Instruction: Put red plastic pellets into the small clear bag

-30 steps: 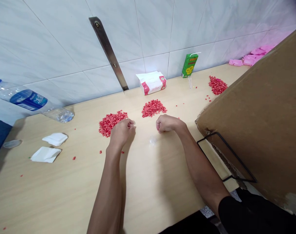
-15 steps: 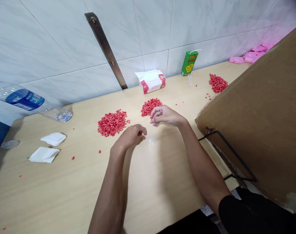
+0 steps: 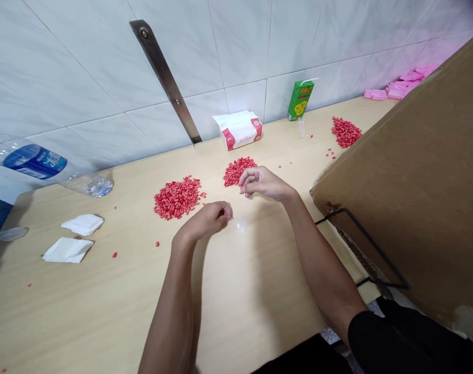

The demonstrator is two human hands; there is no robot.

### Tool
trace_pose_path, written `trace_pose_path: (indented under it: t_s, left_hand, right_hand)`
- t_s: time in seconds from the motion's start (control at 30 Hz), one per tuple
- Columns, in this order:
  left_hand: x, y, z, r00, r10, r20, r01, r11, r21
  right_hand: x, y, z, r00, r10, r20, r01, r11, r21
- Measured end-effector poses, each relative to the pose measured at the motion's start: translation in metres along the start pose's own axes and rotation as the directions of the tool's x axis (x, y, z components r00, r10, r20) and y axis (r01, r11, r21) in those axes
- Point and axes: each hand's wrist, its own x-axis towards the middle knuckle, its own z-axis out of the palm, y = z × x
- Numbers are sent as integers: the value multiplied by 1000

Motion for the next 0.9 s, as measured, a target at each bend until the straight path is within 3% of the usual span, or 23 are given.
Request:
trace_pose_path:
  t_s: [0.4, 0.9]
  left_hand:
    - [-6, 19, -3, 992, 126, -21, -127, 958, -257]
    - [-1, 19, 3, 973, 190, -132, -214, 957, -198]
  right_hand:
    - [2, 0, 1, 1000, -14, -7, 14, 999, -50]
    - [4, -2, 9, 994, -66, -88, 55, 991, -118]
